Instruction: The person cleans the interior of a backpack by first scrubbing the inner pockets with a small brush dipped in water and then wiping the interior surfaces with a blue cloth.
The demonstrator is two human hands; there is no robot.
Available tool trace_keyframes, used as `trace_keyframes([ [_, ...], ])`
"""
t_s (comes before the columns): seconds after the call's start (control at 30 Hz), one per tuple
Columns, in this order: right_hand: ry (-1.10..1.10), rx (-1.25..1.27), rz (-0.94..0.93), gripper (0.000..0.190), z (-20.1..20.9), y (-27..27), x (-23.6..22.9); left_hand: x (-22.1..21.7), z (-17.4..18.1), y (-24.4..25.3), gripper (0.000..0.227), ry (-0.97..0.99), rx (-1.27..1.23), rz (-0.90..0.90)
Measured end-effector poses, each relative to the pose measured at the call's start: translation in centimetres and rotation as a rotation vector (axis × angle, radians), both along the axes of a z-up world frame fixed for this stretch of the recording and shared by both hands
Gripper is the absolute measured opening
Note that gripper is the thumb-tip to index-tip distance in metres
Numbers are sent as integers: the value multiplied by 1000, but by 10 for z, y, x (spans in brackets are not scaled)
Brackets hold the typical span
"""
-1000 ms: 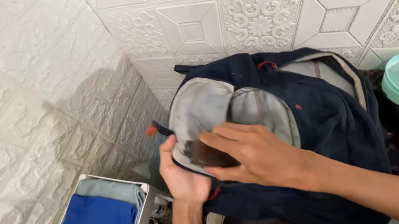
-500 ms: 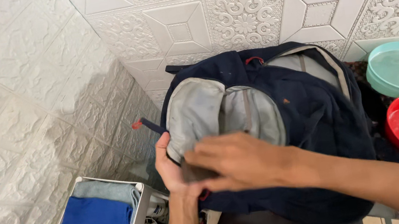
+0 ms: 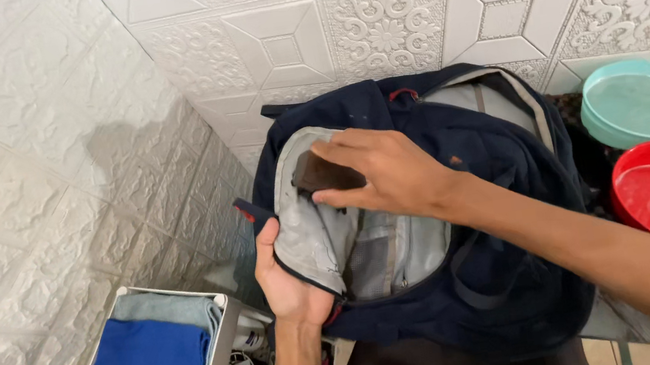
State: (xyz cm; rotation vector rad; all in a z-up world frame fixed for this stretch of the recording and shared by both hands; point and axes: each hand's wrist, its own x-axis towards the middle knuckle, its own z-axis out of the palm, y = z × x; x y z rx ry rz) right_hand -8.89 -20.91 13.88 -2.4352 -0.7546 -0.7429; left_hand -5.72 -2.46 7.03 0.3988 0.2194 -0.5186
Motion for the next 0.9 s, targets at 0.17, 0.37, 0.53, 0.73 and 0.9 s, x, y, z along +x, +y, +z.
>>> trace_keyframes([
  [0.17,-34,8,258,46,-20,30,-28,14,-31,8,48,22,-43,-65],
  [0.37,-77,111,21,53,-7,13,-2,9,-10,-3,41,-68,-26,14],
  [0.53,-80,131,21,62,-11,9,16,-10,16,-10,43,-12,34,11],
  [0.73,113,135,213,60,-34,36,-30,3,-6,3,52,174,50,-4],
  [0.9,55,178,102,61,-17,31,-9,8,-7,-3,46,78,63,31],
])
